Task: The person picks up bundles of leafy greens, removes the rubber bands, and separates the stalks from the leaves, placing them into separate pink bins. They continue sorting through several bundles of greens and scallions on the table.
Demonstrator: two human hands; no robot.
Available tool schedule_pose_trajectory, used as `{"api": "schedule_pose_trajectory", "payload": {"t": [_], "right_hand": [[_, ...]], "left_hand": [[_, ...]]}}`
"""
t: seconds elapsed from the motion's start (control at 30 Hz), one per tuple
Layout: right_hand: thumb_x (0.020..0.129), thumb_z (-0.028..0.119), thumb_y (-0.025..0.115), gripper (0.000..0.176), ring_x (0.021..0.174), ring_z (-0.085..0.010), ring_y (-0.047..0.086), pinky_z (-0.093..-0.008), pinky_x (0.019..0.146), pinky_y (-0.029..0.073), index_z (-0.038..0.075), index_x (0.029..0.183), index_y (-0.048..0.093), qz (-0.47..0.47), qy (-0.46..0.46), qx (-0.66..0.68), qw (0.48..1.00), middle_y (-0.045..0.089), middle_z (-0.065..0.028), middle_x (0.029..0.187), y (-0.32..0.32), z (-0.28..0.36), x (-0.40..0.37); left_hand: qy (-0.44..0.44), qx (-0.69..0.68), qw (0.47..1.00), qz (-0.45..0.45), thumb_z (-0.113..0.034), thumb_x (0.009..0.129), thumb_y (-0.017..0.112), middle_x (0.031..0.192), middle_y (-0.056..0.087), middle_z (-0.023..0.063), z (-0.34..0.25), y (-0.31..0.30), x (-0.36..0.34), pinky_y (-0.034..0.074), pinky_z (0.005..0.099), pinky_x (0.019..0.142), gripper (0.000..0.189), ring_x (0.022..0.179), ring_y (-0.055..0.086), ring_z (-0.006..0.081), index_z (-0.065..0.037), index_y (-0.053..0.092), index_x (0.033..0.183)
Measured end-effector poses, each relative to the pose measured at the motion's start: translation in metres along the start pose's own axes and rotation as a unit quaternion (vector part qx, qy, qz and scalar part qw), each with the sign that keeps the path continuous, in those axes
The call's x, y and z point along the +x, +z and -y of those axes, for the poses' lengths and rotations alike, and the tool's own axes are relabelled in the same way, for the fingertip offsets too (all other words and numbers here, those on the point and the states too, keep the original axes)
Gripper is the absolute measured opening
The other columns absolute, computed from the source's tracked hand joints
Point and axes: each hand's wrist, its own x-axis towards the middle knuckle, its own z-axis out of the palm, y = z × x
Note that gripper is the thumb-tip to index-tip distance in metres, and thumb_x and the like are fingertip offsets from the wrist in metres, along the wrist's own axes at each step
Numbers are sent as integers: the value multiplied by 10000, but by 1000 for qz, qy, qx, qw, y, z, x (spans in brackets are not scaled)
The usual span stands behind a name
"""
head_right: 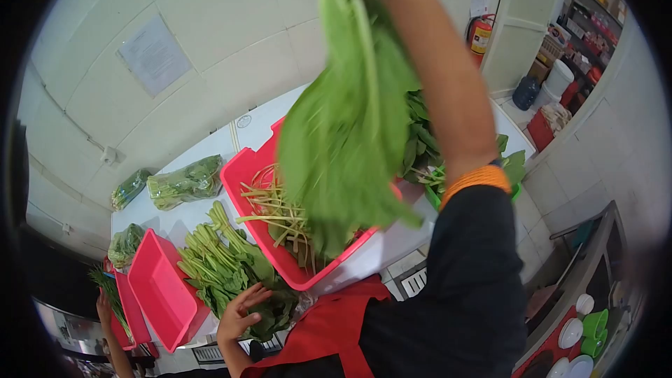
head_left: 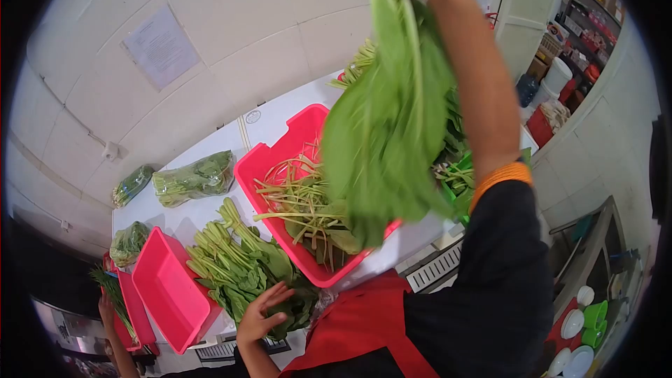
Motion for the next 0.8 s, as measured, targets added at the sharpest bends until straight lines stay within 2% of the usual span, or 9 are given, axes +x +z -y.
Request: {"api": "schedule_pose_trajectory", "payload": {"t": [0.23,0.27,0.33,0.43,0.47,0.5,0.57,0.67,0.8], "right_hand": [[948,313,661,443,972,-341,660,-483,911,503,4,1240,533,140,-13,-447,884,689,-178,1063,-34,-234,168],[948,325,666,599,1091,-349,629,-497,940,484,20,1407,432,167,21,-461,871,639,-234,1241,-25,-294,171],[898,633,603,1028,1526,-361,215,-473,1234,225,31,1602,157,252,208,-469,821,188,-238,1648,2,-380,135],[924,733,421,1020,1512,-371,247,-460,1245,199,-16,1580,201,167,193,-491,833,257,-228,1629,28,-501,106],[941,719,390,966,1509,-365,257,-440,1245,199,-6,1567,265,363,81,-509,776,279,-246,1614,16,-451,99],[973,653,421,847,1405,-343,436,-423,1184,318,8,1521,393,253,154,-416,860,439,-227,1534,5,-461,106],[986,634,459,766,1132,-254,616,-398,1031,462,-5,1397,553,373,199,-228,877,642,-152,1298,-10,-393,91],[957,685,482,869,1352,-291,473,-429,1146,348,33,1527,407,286,262,-288,876,504,-172,1487,-46,-419,111],[955,733,409,923,1368,-334,474,-454,1144,361,3,1520,401,376,369,-287,800,481,-198,1507,-74,-409,108]], "left_hand": [[46,-40,947,-314,-195,993,634,1268,677,173,39,-23,-33,401,311,1062,507,1172,617,174,19,478,1425],[56,-42,937,-342,-188,1000,622,1255,683,167,42,-25,-29,402,310,1062,487,1176,616,173,19,482,1418],[70,-45,918,-388,-148,1003,602,1267,674,140,50,-26,-19,395,326,1083,411,1219,595,191,18,528,1371],[38,104,905,-410,-140,974,628,1362,616,151,72,-22,-10,369,363,1121,385,1294,551,255,-4,574,1329],[40,175,893,-413,-143,958,641,1403,577,163,69,-17,-12,361,377,1131,377,1327,522,290,-26,590,1313],[33,243,877,-413,-145,943,653,1445,537,175,64,-13,-10,352,390,1141,370,1360,493,325,-48,607,1297],[13,239,879,-413,-178,935,666,1485,476,197,65,-10,-12,352,412,1145,375,1382,458,368,-90,607,1294],[7,224,881,-417,-204,941,665,1518,431,184,69,-12,-13,348,427,1147,386,1403,431,369,-108,593,1308],[8,201,893,-402,-214,952,652,1530,415,166,57,-13,-9,330,438,1158,390,1428,402,355,-108,581,1320]]}}
